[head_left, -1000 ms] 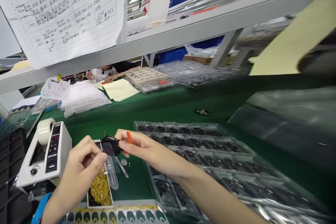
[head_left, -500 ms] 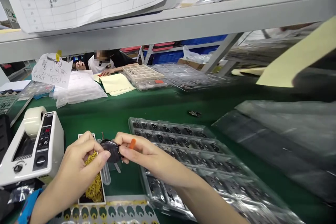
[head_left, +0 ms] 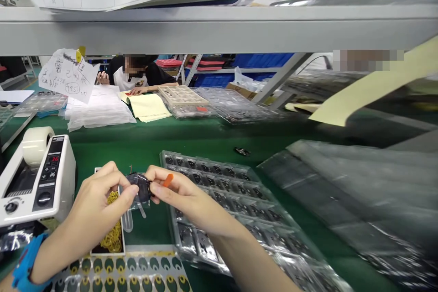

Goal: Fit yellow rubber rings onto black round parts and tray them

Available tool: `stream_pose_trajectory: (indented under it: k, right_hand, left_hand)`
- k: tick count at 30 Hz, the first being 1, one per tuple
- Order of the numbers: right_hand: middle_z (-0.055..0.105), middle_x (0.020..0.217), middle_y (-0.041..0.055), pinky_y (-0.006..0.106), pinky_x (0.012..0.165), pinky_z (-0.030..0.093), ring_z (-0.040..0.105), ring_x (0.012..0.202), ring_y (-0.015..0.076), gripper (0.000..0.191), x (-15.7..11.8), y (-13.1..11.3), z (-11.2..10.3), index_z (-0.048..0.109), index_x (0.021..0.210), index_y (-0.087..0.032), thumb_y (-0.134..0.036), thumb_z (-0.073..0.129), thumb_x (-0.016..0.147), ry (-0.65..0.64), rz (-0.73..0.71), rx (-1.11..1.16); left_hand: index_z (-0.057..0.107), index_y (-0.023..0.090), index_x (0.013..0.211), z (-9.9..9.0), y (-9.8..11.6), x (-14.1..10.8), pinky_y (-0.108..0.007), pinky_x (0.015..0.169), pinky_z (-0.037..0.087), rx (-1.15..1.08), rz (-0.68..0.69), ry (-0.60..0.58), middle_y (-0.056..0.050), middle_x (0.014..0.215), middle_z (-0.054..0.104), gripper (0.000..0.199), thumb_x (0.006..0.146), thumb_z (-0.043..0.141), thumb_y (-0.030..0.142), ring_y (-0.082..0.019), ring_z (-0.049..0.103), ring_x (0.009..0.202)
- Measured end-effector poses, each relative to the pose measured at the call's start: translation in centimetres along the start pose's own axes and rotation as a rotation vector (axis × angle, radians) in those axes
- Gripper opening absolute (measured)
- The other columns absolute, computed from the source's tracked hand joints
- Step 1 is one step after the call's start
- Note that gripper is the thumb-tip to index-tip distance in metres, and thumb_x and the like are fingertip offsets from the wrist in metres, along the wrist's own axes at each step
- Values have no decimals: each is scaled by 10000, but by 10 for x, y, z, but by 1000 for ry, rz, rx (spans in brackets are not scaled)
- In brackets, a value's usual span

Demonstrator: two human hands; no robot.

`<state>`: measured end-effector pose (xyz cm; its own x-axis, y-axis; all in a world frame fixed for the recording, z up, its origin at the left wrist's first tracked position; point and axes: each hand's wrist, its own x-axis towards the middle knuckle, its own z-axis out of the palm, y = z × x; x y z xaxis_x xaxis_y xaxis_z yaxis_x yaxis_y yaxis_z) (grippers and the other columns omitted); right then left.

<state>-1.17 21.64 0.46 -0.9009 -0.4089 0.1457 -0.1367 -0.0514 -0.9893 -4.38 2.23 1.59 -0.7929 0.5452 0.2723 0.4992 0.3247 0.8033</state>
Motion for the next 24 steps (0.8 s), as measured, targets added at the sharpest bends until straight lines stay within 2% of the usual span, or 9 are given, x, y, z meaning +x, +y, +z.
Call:
stream_pose_trajectory:
  k: [3, 8, 13, 15, 18, 21, 24]
  right_hand:
    - [368, 707, -25, 206, 584, 412, 376, 637, 105, 429, -1, 1, 1, 465, 786, -181, -579, 537, 929, 7, 1, -8]
    - [376, 705, -28, 212, 586, 389, 381, 622, 100, 450, -3, 1, 3, 462, 778, -181, -601, 529, 926, 41, 22, -43]
    - [386, 703, -25, 220, 597, 371, 384, 635, 106, 453, -3, 1, 0, 473, 786, -179, -608, 541, 916, 49, 4, -32]
    - [390, 700, -24, 224, 612, 362, 382, 639, 105, 465, -3, 0, 0, 475, 778, -174, -614, 555, 905, 51, -12, -13]
    - [397, 698, -22, 229, 615, 349, 381, 637, 103, 477, -2, 0, 0, 467, 765, -172, -620, 576, 890, 51, -24, 25]
    - [404, 695, -20, 232, 598, 344, 384, 638, 110, 455, -3, 0, 3, 474, 782, -175, -603, 581, 893, 14, -14, 57]
    - [410, 705, -16, 236, 608, 335, 379, 648, 113, 436, -6, 1, 9, 491, 798, -174, -589, 574, 904, 4, -19, 62]
  left_hand:
    - [533, 187, 629, 4, 1, 0, -263, 542, 277, 32, 23, 42, 24, 668, 417, 277, 878, 485, 298, -119, 393, 572]
    - [476, 180, 607, 14, 4, -1, -253, 526, 273, 209, 78, 239, 31, 634, 417, 246, 838, 489, 264, -114, 411, 549]
    - [466, 186, 653, 0, -3, 2, -259, 517, 287, 294, 82, 288, 40, 658, 425, 243, 845, 580, 282, -115, 398, 555]
    - [484, 188, 686, -8, -4, 3, -260, 540, 312, 285, 135, 379, 39, 670, 435, 208, 862, 587, 232, -120, 409, 588]
    - [560, 192, 767, -12, 0, 0, -252, 631, 383, 215, 320, 509, 23, 751, 485, 127, 879, 592, 141, -124, 475, 699]
    - [667, 218, 898, -2, 5, -6, -258, 791, 448, 163, 505, 453, -15, 973, 567, 135, 886, 611, 96, -138, 555, 910]
    - [705, 229, 970, 12, 4, -6, -284, 879, 473, 88, 562, 386, -43, 1113, 592, 181, 876, 634, 91, -166, 577, 1029]
